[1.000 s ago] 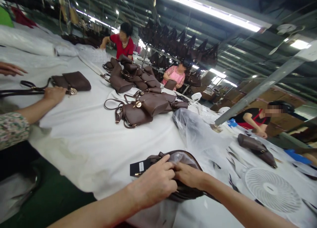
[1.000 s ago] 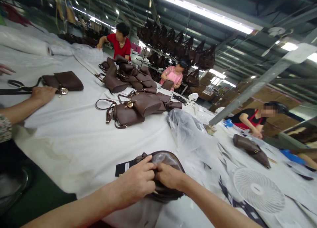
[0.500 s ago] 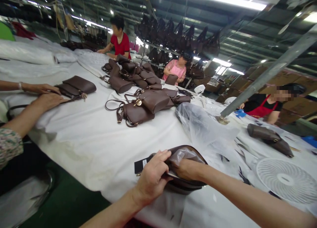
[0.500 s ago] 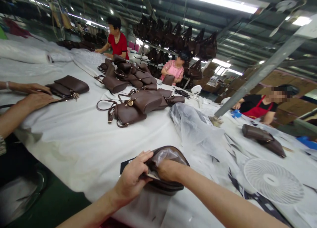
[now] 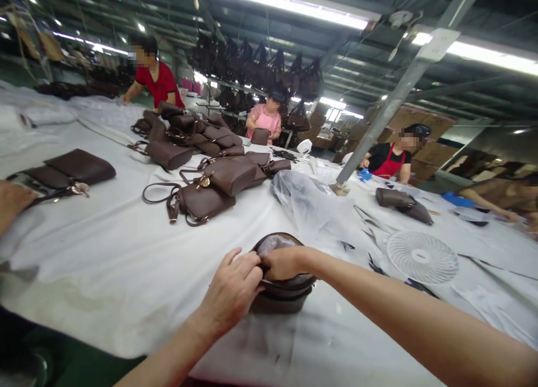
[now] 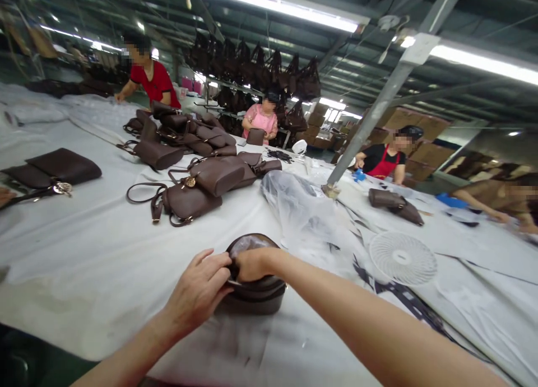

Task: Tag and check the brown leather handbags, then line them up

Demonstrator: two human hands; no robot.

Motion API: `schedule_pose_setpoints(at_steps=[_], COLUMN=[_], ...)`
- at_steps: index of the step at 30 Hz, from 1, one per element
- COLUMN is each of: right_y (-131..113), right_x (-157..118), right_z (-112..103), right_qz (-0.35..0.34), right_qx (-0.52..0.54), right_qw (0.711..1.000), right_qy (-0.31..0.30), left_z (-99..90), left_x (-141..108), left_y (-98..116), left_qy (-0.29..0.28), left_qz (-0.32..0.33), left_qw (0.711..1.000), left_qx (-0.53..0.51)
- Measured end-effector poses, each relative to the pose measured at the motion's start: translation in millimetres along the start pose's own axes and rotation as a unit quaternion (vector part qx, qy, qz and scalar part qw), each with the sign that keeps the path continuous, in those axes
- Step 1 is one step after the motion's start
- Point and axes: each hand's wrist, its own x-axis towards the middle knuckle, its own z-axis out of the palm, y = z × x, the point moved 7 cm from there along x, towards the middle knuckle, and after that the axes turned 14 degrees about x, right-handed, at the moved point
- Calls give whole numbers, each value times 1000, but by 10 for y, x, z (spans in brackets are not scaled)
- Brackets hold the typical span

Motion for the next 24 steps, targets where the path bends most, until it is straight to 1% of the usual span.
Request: schedule_pose_setpoints(at_steps=[1, 3, 4, 6, 7, 8, 9, 10, 12, 13, 14, 16, 18, 20, 22, 24], right_y=[-31, -59, -39, 125, 248, 379, 503, 608, 724, 725, 686, 524, 340, 258, 317, 430], right_x=[-113, -411, -578, -927, -1099, -1249, -1360, -1429, -1459, -1437, -1403, -1329, -1278, -1253, -1231, -1194], right_z=[-112, -377, -542, -865, -970, -1007, -977, -904, -727, -668, -642, -655, -692, -701, -656, -546], right_qz=[-1, -14, -20, 1, 21, 42, 58, 69, 78, 74, 63, 19, -47, -86, -82, -74], right_qx=[-4, 0, 13, 8, -5, -14, -18, -22, -46, -65, -82, -92, -68, -36, 0, 42], right_qw=[999, 997, 998, 999, 994, 989, 986, 986, 986, 984, 980, 968, 954, 939, 930, 929], right_qy=[-33, -75, -57, 48, 104, 141, 154, 151, 139, 147, 169, 232, 290, 332, 358, 361], left_z=[-11, -61, -97, -182, -222, -253, -267, -262, -191, -129, -55, 97, 202, 208, 133, 52], left_x=[29, 84, 114, 188, 237, 295, 364, 442, 614, 702, 784, 915, 980, 980, 928, 844], left_y=[-4, 16, 34, 89, 132, 187, 252, 323, 458, 511, 551, 580, 536, 429, 298, 193], left_qy=[-17, -49, -64, -87, -94, -98, -101, -105, -113, -119, -126, -145, -165, -165, -145, -125], left_qz=[2, 9, 8, 1, -1, 1, 9, 19, 41, 47, 50, 43, 24, 0, -19, -20], left_qw=[1000, 998, 997, 996, 996, 995, 993, 991, 986, 986, 987, 988, 986, 985, 985, 983], left_qx=[12, 30, 34, 19, -1, -28, -59, -87, -111, -106, -89, -41, 6, 50, 94, 132])
